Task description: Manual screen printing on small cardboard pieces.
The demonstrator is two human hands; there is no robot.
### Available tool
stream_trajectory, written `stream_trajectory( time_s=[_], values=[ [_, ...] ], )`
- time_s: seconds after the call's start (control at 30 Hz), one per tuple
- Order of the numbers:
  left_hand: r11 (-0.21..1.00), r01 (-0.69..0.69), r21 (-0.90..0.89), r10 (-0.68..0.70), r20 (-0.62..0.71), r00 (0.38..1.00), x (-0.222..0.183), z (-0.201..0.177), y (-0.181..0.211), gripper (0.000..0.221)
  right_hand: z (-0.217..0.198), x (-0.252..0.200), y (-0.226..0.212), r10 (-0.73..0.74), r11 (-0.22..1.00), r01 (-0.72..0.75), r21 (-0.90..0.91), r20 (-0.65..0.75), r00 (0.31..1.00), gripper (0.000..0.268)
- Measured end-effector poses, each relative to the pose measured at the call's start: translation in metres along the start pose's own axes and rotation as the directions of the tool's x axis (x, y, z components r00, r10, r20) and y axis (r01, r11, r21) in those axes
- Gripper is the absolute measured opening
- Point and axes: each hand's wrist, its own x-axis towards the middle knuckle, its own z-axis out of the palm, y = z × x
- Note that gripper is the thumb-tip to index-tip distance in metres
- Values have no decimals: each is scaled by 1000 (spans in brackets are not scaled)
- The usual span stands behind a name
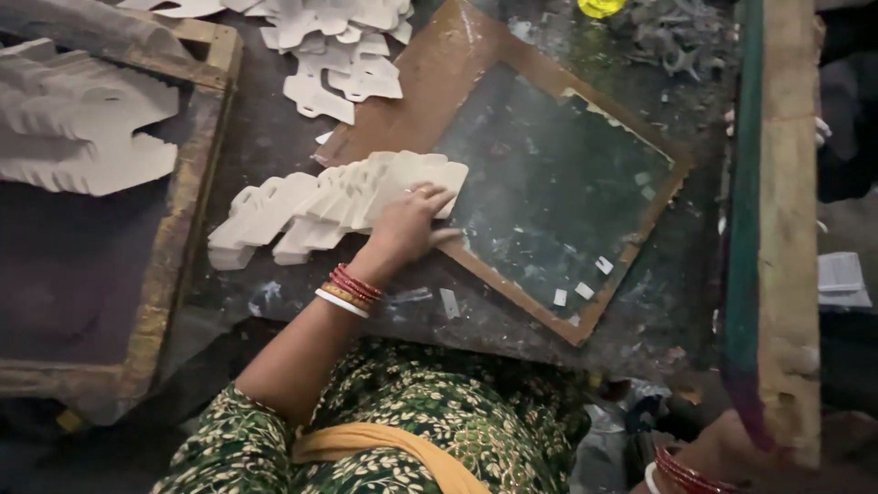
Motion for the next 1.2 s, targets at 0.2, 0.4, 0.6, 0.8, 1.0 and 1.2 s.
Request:
stream_trajectory(
  time_s=[0.2,0.4,0.6,0.8,1.0,1.2],
  values=[
    [992,-123,-8,123,-45,991,0,16,8,18,24,42,-5,-106,978,114,-177,53,993,58],
    [959,-270,-89,267,-44,963,-25,93,49,18,17,48,-20,-39,968,64,-243,104,994,50],
    [859,-463,-221,473,-4,881,13,120,109,47,34,11,19,399,916,-402,12,84,913,46],
    [836,-444,-322,488,67,870,55,112,143,40,22,58,-22,-32,988,30,-150,-12,999,61],
    [752,-560,-348,628,122,768,30,89,163,61,46,13,13,485,851,-446,278,-89,870,56],
    [742,-606,-288,645,60,762,21,107,151,51,49,-1,27,539,761,-476,440,-22,842,41]
  ],
)
